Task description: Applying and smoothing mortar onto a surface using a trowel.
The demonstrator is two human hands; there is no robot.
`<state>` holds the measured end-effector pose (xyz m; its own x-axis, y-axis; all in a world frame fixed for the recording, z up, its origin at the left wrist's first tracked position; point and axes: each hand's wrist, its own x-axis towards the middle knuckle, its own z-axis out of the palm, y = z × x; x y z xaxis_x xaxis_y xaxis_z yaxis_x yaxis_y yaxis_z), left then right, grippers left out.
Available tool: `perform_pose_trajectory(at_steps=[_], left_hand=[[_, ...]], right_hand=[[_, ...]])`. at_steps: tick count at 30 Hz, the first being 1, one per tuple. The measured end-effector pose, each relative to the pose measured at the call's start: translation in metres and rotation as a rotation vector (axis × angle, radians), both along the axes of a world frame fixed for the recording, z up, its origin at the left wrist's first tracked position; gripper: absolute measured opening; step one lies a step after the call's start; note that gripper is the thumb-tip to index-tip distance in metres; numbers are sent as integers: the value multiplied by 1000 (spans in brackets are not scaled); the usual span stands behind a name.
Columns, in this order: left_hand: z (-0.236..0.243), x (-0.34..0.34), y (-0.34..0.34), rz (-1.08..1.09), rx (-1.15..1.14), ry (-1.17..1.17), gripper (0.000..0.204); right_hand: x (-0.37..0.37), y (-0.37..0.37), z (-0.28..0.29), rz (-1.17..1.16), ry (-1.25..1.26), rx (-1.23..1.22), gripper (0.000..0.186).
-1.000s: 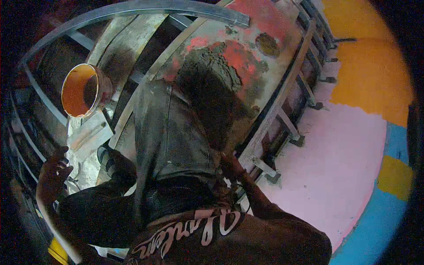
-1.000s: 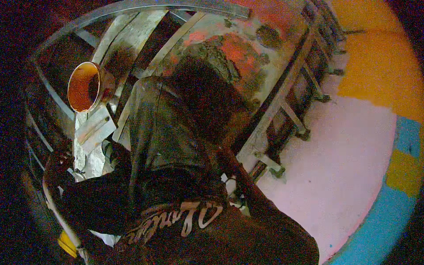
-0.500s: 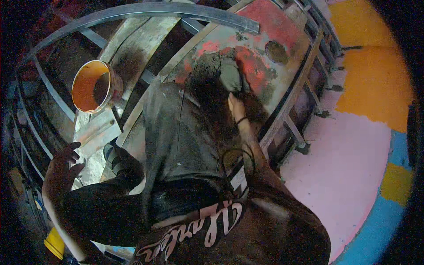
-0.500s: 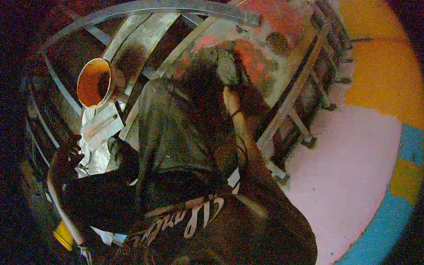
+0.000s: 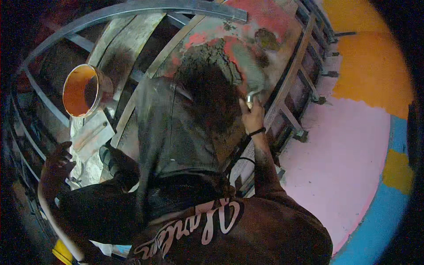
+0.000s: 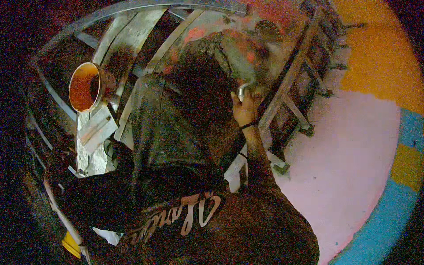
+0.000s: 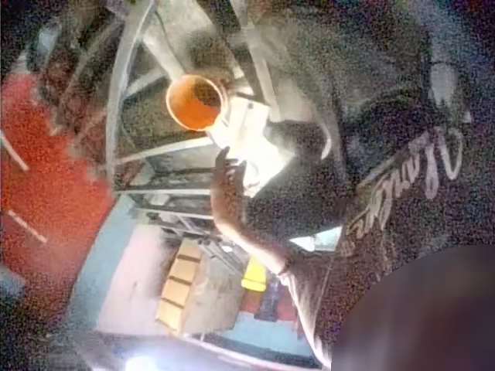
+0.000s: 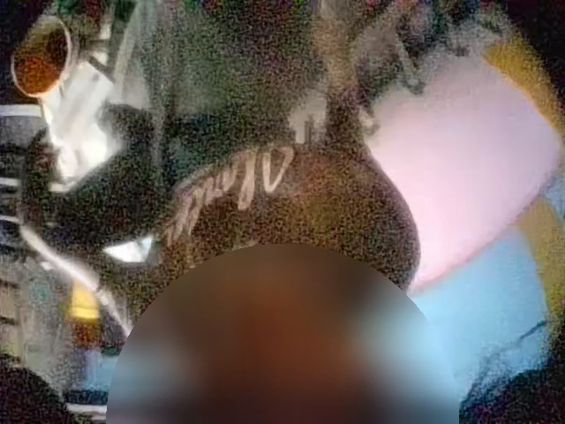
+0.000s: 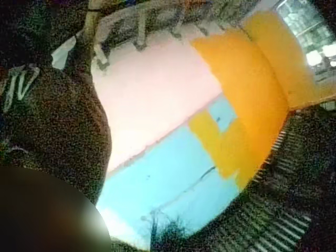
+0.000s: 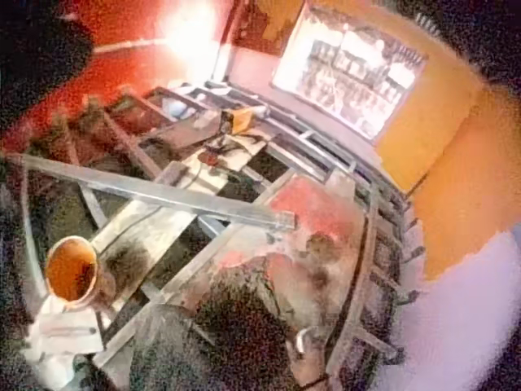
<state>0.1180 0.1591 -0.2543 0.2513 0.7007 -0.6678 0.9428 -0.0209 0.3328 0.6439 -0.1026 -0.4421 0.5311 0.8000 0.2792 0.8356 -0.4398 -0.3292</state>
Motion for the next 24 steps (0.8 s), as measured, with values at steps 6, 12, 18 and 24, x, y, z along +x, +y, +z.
perform_pose_trajectory(at_steps=[6,12,18,24], left_hand=[[-15,-8,10,-96,8,-42,57],[-28,-14,26,-108,-37,-185,58],[-28,-35,17,-9,-72,-11,60],[-45,-85,9,127,-121,-197,62]], right_hand=[[28,0,50,-212,1233,245,42],[60,68,-17,-200,1662,28,57],[-37,-73,-156,-309,1346,-489,49],[-83,-207,-130,-386,1326,-741,43]])
